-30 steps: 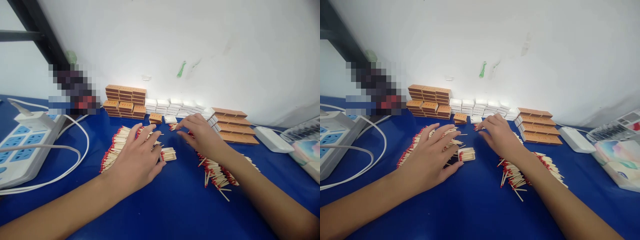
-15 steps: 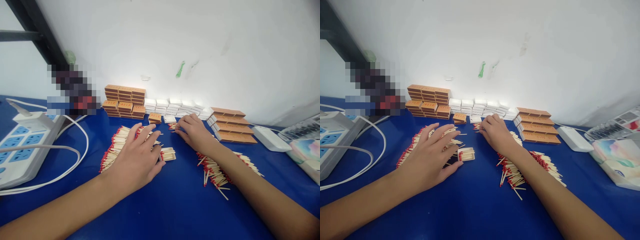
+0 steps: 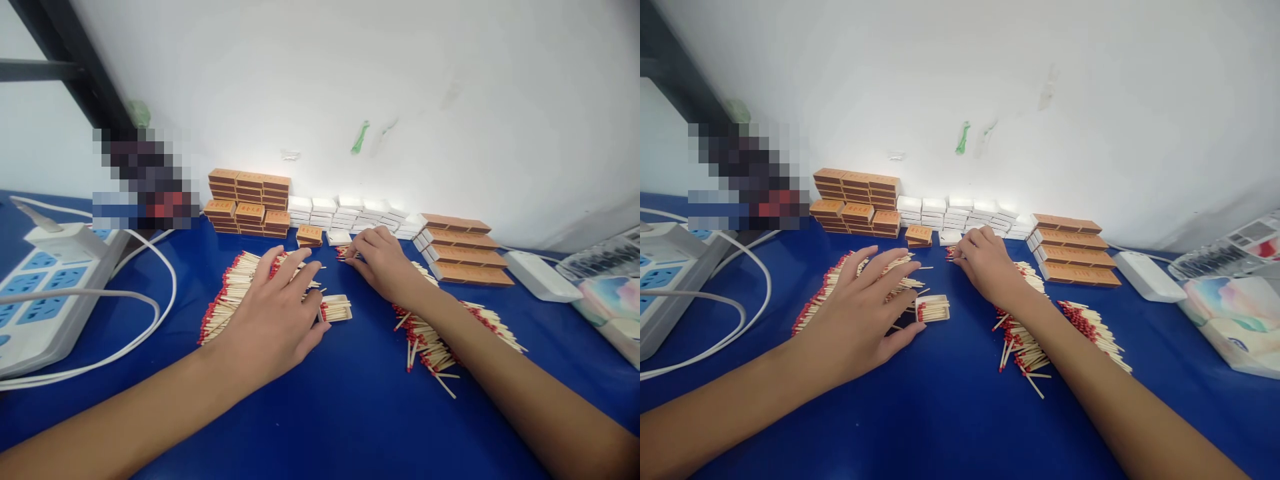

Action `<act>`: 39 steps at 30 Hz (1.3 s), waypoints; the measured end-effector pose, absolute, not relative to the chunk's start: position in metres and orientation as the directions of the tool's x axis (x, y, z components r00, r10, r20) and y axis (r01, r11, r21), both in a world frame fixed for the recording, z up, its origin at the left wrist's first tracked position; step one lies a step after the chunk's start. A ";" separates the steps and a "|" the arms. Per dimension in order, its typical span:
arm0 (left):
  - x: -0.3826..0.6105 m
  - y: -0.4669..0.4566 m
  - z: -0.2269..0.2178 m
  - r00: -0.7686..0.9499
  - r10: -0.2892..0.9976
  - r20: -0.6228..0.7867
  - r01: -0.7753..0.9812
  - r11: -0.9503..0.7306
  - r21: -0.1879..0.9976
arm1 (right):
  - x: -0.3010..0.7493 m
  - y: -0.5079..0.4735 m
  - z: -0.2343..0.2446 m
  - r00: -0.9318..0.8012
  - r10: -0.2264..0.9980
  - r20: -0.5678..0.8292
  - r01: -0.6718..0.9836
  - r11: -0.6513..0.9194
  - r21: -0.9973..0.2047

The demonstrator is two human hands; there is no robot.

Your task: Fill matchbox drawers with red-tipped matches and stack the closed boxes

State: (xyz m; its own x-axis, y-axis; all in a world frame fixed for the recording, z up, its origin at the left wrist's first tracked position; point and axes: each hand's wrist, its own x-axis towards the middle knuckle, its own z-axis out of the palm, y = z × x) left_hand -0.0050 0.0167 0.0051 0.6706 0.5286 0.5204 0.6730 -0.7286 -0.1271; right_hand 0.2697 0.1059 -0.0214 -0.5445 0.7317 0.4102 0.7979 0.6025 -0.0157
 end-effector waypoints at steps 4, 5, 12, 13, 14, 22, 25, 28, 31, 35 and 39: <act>-0.005 0.017 0.006 0.668 0.532 0.520 0.674 -0.729 -0.120 | 0.268 0.105 -0.021 -0.538 0.722 0.435 0.792 0.610 -0.032; -0.005 0.017 0.006 0.669 0.532 0.519 0.674 -0.729 -0.121 | 0.268 0.105 -0.021 -0.539 0.720 0.438 0.790 0.612 -0.034; -0.005 0.016 0.005 0.676 0.522 0.519 0.671 -0.727 -0.142 | 0.269 0.107 -0.022 -0.537 0.721 0.437 0.792 0.610 -0.033; -0.005 0.016 0.005 0.676 0.522 0.520 0.671 -0.727 -0.143 | 0.269 0.107 -0.022 -0.537 0.723 0.435 0.792 0.609 -0.033; -0.005 0.016 0.005 0.676 0.522 0.520 0.671 -0.727 -0.143 | 0.269 0.107 -0.022 -0.538 0.724 0.432 0.792 0.610 -0.035; -0.006 0.016 0.005 0.676 0.522 0.521 0.669 -0.730 -0.137 | 0.275 0.102 -0.014 -0.547 0.756 0.360 0.793 0.606 -0.066; -0.006 0.016 0.005 0.666 0.537 0.518 0.681 -0.721 -0.129 | 0.270 0.086 -0.002 -0.558 0.741 0.373 0.762 0.636 -0.123; -0.005 0.017 0.005 0.661 0.548 0.513 0.689 -0.714 -0.124 | 0.256 0.060 0.012 -0.594 0.717 0.364 0.705 0.682 -0.194; -0.005 0.017 0.005 0.662 0.545 0.515 0.688 -0.715 -0.127 | 0.239 0.040 0.020 -0.634 0.694 0.340 0.675 0.712 -0.195; -0.005 0.017 0.005 0.656 0.539 0.529 0.691 -0.710 -0.133 | 0.237 0.036 0.023 -0.668 0.677 0.308 0.643 0.734 -0.219; -0.005 0.017 0.005 0.662 0.535 0.525 0.688 -0.711 -0.142 | 0.250 0.041 0.026 -0.642 0.717 0.270 0.654 0.696 -0.295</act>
State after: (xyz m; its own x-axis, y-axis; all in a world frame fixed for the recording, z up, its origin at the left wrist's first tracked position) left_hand -0.0052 0.0171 0.0050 0.6617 0.5350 0.5253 0.6882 -0.7114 -0.1424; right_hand 0.2495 0.0415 0.0255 -0.6420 0.7175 0.2703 0.6542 0.6965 -0.2949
